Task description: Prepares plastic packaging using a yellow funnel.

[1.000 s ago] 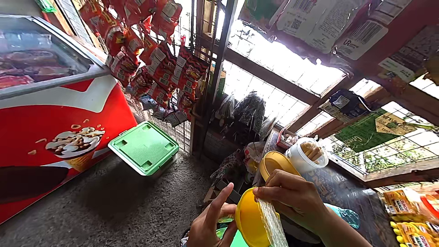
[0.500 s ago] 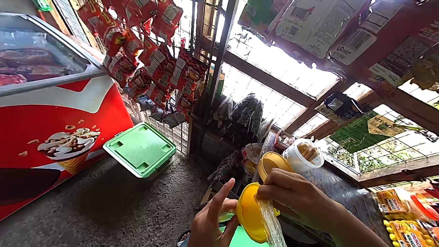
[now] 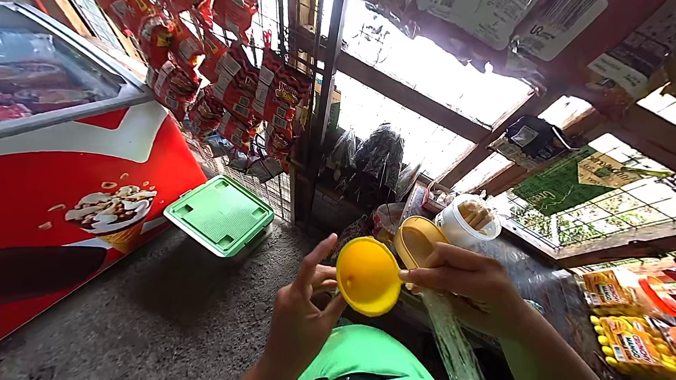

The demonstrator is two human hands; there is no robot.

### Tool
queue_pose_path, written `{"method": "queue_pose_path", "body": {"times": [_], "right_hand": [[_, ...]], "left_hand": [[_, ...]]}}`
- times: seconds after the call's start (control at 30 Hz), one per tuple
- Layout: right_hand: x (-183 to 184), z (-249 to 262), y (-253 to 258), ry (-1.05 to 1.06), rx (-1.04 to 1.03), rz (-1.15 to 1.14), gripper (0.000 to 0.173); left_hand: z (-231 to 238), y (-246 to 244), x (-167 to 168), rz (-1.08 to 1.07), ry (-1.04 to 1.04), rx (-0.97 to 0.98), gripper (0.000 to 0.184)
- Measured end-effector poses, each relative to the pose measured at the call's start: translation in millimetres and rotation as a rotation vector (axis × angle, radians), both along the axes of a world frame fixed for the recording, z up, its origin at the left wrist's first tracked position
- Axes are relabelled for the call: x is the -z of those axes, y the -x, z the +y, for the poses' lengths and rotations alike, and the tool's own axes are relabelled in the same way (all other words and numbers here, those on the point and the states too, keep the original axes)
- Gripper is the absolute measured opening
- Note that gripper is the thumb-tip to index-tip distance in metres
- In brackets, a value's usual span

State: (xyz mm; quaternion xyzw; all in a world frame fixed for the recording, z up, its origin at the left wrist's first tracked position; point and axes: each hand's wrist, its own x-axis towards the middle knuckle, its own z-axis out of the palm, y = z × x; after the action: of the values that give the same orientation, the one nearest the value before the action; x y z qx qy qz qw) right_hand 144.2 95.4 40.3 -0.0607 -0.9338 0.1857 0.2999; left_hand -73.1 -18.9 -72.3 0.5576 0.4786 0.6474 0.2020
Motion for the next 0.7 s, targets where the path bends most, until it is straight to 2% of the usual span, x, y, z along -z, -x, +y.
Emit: {"method": "queue_pose_path", "body": {"times": [0.07, 0.2, 0.27, 0.47, 0.6, 0.7], "right_hand": [[-2.1, -4.9, -12.9, 0.121, -0.061, 0.012, 0.025], [-4.7, -5.1, -40.4, 0.365, -0.268, 0.084, 0.018], [-3.2, 3.4, -58.3, 0.393, -0.241, 0.123, 0.016], [19.2, 57.5, -117.8, 0.277, 0.199, 0.207, 0.017], [37.4, 86.7, -142.4, 0.142, 0.459, 0.077, 0.021], [40.7, 90.5, -139.9, -0.116, 0.663, -0.105, 0.026]], "left_hand": [[2.0, 3.7, -3.1, 0.011, 0.028, -0.036, 0.071], [7.6, 4.3, -9.6, 0.039, 0.051, -0.098, 0.071], [10.3, 2.8, -12.3, 0.054, 0.057, -0.106, 0.072], [20.2, 7.9, -10.6, 0.133, 0.052, -0.091, 0.076], [25.0, 4.5, -7.1, 0.193, 0.097, -0.201, 0.078], [29.8, -2.2, -11.1, 0.168, 0.114, -0.258, 0.079]]}}
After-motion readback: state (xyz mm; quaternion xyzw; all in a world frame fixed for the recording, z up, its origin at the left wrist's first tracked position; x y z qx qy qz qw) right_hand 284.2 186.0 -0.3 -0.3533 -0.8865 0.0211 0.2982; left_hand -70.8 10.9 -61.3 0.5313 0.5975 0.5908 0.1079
